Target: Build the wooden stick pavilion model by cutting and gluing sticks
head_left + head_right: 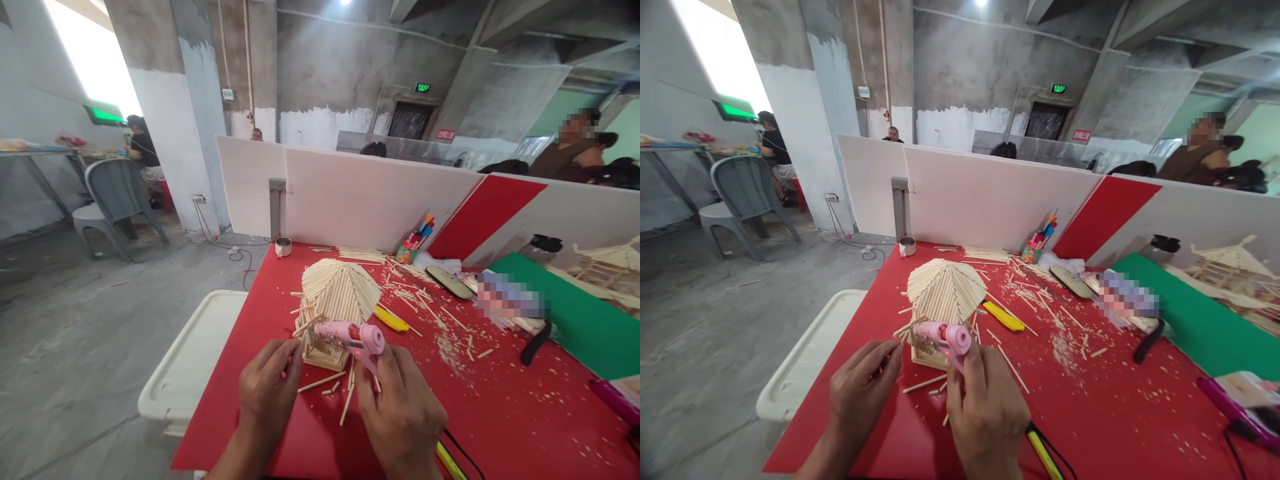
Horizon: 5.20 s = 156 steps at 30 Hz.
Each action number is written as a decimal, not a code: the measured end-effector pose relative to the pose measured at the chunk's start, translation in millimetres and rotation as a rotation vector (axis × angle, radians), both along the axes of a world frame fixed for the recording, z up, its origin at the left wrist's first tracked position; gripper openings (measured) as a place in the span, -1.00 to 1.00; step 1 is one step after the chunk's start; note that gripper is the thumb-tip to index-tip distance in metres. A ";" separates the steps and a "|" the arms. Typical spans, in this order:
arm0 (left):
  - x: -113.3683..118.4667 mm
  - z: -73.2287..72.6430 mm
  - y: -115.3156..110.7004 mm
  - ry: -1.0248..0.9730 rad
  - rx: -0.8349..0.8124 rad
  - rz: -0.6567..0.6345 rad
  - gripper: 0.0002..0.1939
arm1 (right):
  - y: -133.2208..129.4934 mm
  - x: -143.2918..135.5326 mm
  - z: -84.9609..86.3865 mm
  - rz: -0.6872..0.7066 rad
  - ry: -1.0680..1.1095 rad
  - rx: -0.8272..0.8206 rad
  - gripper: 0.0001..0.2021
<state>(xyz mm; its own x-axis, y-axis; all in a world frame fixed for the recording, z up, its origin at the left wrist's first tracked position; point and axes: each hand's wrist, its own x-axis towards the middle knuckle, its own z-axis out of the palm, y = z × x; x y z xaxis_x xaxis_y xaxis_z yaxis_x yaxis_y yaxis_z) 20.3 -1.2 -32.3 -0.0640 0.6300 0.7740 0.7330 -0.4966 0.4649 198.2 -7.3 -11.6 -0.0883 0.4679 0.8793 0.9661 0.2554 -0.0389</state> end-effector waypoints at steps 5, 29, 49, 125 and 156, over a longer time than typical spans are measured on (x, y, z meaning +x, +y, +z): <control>1.4 1.3 0.2 -0.011 0.006 0.010 -0.92 | 0.3 0.3 -1.1 -0.006 0.002 0.004 -0.78; 1.9 2.8 2.8 -0.065 -0.077 0.022 -0.86 | -6.3 1.6 -5.5 0.021 0.018 -0.006 -0.79; 6.9 11.3 3.1 -0.222 -0.147 0.048 -0.86 | -8.0 1.6 -6.3 -0.043 0.057 -0.043 -0.72; 5.9 16.2 6.0 -0.907 -0.638 -0.134 -0.76 | 13.6 -45.6 12.1 0.412 0.103 -0.449 -0.68; 5.5 18.4 6.8 -0.816 -0.625 -0.080 -0.67 | 4.5 -39.8 12.8 0.423 0.117 -0.510 -0.68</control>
